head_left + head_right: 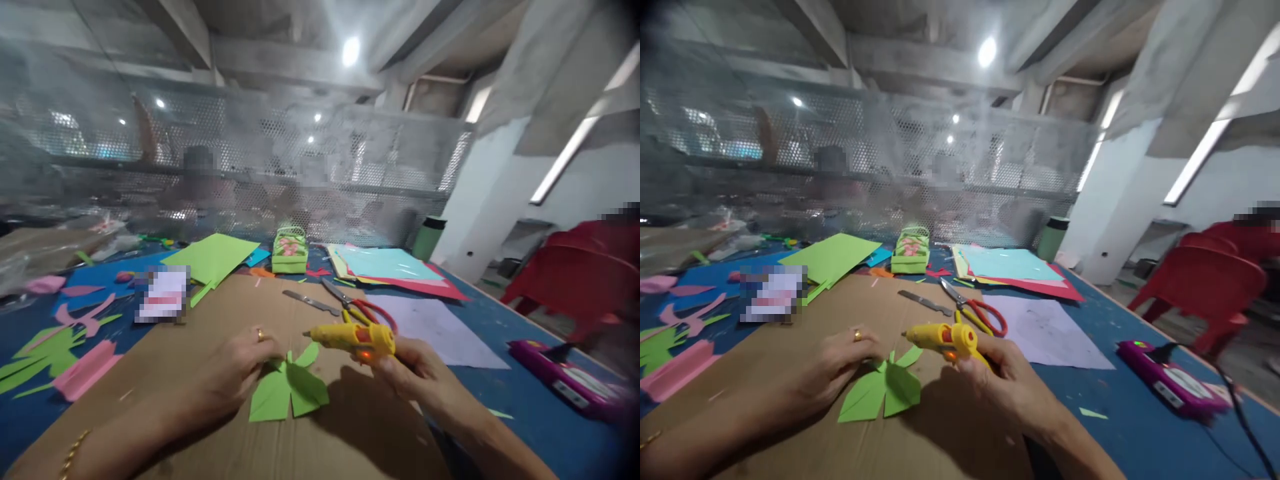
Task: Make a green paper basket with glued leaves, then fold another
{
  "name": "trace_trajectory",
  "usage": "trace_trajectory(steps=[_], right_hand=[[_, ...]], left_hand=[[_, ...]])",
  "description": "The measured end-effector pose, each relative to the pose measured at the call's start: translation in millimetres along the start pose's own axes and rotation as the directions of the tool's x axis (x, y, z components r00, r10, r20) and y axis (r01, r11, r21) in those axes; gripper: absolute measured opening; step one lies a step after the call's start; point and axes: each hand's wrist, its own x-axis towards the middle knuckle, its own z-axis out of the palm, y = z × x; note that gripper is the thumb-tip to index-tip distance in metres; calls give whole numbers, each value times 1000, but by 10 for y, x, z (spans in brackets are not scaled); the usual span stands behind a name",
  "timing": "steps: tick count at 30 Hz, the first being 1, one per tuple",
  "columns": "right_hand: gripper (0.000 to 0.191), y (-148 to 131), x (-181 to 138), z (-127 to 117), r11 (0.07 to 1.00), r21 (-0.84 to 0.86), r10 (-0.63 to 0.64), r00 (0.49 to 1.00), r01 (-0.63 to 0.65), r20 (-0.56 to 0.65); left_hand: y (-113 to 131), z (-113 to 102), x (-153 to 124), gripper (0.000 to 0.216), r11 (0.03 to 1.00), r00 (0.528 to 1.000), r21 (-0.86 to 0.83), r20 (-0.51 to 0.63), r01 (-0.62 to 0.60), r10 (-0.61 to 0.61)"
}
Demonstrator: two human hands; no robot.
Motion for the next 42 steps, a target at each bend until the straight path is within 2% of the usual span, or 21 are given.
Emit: trace_trajectory(steps=[3, 6, 7, 9, 10, 12, 14, 16, 18, 20, 22, 25, 27, 29, 30, 31, 34, 36, 39, 42], right_hand=[[43, 26, -102, -23, 997, -63, -46, 982, 35, -186], [38, 4, -178, -7, 984, -174, -97, 936, 39, -337], [37, -25, -186, 12, 978, -205, -113, 923, 38, -367], [33, -114, -163, 80, 966, -254, -150, 903, 48, -403], [29, -169, -130, 128, 960, -271, -175, 896, 64, -409], [25, -283, -24, 244, 953, -284, -218, 892, 108, -395], [29, -384, 115, 369, 956, -272, -205, 909, 107, -363], [34, -463, 252, 485, 947, -303, -228, 892, 109, -390], [37, -521, 354, 581, 927, -346, -284, 877, 147, -388], [38, -572, 398, 652, 912, -355, -336, 874, 207, -352], [41, -622, 384, 681, 909, -334, -359, 876, 250, -321], [45, -682, 325, 574, 896, -336, -374, 903, 291, -213], [43, -677, 357, 369, 881, -323, -396, 912, 345, -107], [30, -613, 523, 75, 880, -323, -378, 925, 348, -34], [26, -556, 664, -89, 836, -452, -369, 929, 311, -42], [30, -484, 837, -253, 739, -640, -317, 947, 210, -56], [32, -183, 1463, -684, 612, -788, -248, 962, 66, -112], [20, 62, 1864, -877, 528, -849, -189, 974, -9, -127], [31, 428, 2305, -1010, 413, -907, -108, 985, -80, -136], [34, 737, 2526, -1016, 323, -941, -67, 990, -99, -127]], left_hand=[[31, -35, -17, 33, 999, 992, -16, -119, 31, -33], [160, -82, -27, 32, 996, 950, -36, -300, 83, -90], [221, -82, -22, 28, 992, 940, -73, -320, 101, -119], [364, -40, 8, 24, 969, 946, -209, -267, 128, -182], [441, 2, 35, 26, 940, 958, -306, -192, 149, -214], [606, 108, 117, 34, 826, 974, -536, -36, 171, -225], [780, 205, 227, 46, 631, 975, -753, 63, 186, -213], [941, 248, 341, 47, 429, 951, -880, 76, 206, -300], [1054, 223, 431, 39, 263, 895, -947, 50, 184, -444], [1090, 157, 482, 29, 146, 832, -981, 23, 125, -555], [1047, 91, 494, 27, 95, 807, -994, -9, 59, -590], [911, 38, 476, 23, 123, 817, -992, -67, 5, -572], [833, 20, 472, 24, 151, 825, -989, -86, -1, -558], [790, -9, 489, 27, 177, 826, -984, -90, 11, -557], [781, -29, 504, 30, 197, 820, -980, -98, 18, -564], [775, -52, 521, 33, 221, 809, -975, -107, 29, -577], [740, -102, 563, 41, 290, 761, -954, -129, 80, -636], [677, -96, 572, 45, 334, 724, -937, -158, 106, -671], [530, -37, 560, 51, 383, 682, -915, -198, 130, -704], [409, 8, 540, 57, 395, 663, -907, -208, 144, -719]])
